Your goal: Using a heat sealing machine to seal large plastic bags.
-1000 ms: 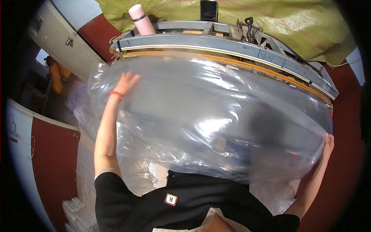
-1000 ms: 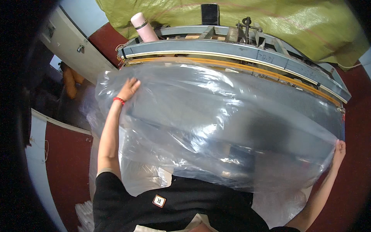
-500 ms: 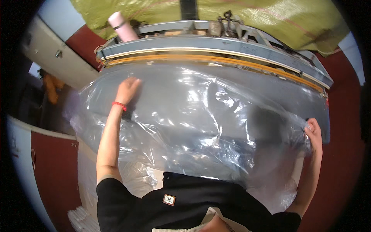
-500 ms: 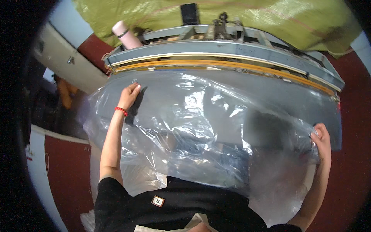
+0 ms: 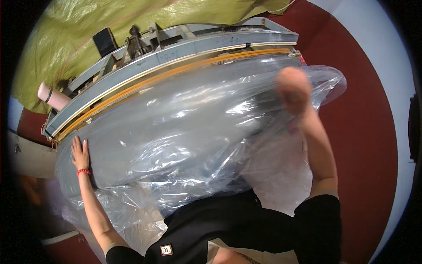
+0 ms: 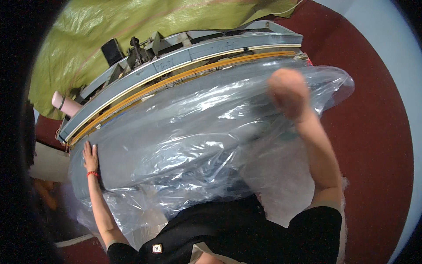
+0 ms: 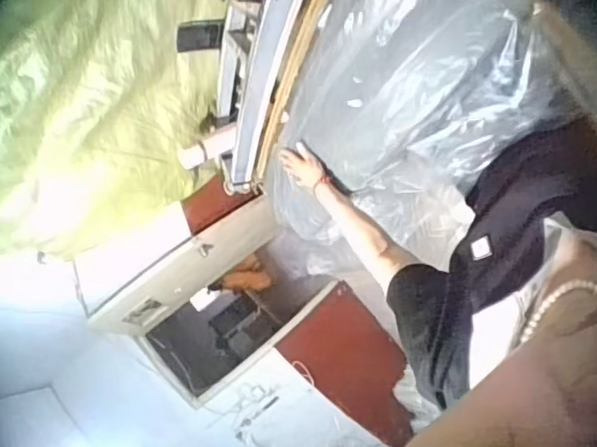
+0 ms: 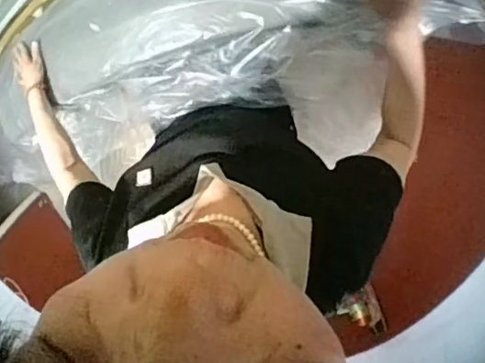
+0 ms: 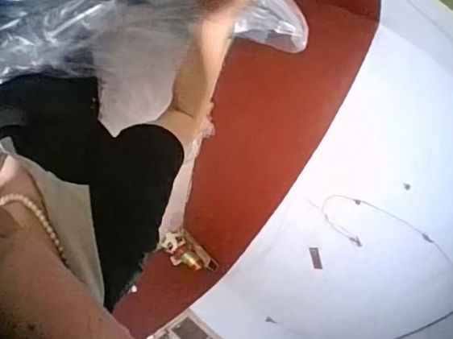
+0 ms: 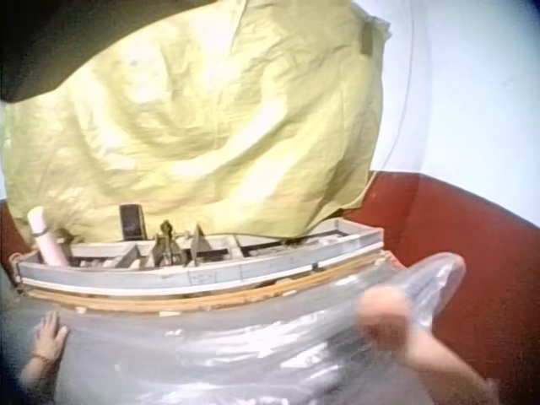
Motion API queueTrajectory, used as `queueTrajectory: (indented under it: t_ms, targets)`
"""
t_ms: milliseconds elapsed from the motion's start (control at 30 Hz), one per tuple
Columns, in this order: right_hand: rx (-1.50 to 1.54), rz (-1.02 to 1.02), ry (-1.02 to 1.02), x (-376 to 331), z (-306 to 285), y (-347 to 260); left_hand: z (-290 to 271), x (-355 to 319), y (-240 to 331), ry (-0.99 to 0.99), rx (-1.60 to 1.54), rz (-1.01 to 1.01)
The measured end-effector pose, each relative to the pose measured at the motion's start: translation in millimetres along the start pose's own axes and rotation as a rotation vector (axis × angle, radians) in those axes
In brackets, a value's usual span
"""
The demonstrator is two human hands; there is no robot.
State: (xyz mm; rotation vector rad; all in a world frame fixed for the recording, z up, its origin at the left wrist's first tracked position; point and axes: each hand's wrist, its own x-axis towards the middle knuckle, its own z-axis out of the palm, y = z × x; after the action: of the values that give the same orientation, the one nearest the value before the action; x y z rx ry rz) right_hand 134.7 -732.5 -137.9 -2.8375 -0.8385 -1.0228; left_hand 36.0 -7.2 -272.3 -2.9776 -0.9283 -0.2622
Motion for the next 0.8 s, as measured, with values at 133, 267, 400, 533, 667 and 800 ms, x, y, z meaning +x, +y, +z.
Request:
queueTrajectory:
  t_ms: [133,267,400,533,667,800]
  targets:
    - [-0.179,0.346,-0.127,-97.6,71.3,79.7,12.8,18.1,-62.9,-0.008,-0.014,-0.022]
    - [-0.095,0.641,-0.049,-122.2,76.3,101.5,12.7,27.8,-143.7,0.007,-0.019,0.022]
    - [0.008,0.549,0.059,-98.4,71.7,77.7,1.7,27.6,-151.4,-0.034,0.036,-0.083]
    - [0.279,0.472,-0.156,-60.3,56.7,54.0,-6.4,29.8,-132.9,-0.004,0.205,-0.073]
    - [0.121,0.445,-0.097,-14.9,35.6,55.3,4.2,29.6,-138.2,-0.025,-0.203,0.239]
    - [-0.433,0.278,0.531,36.1,-11.3,-7.8,5.7,6.4,-117.5,0.116,-0.012,0.242]
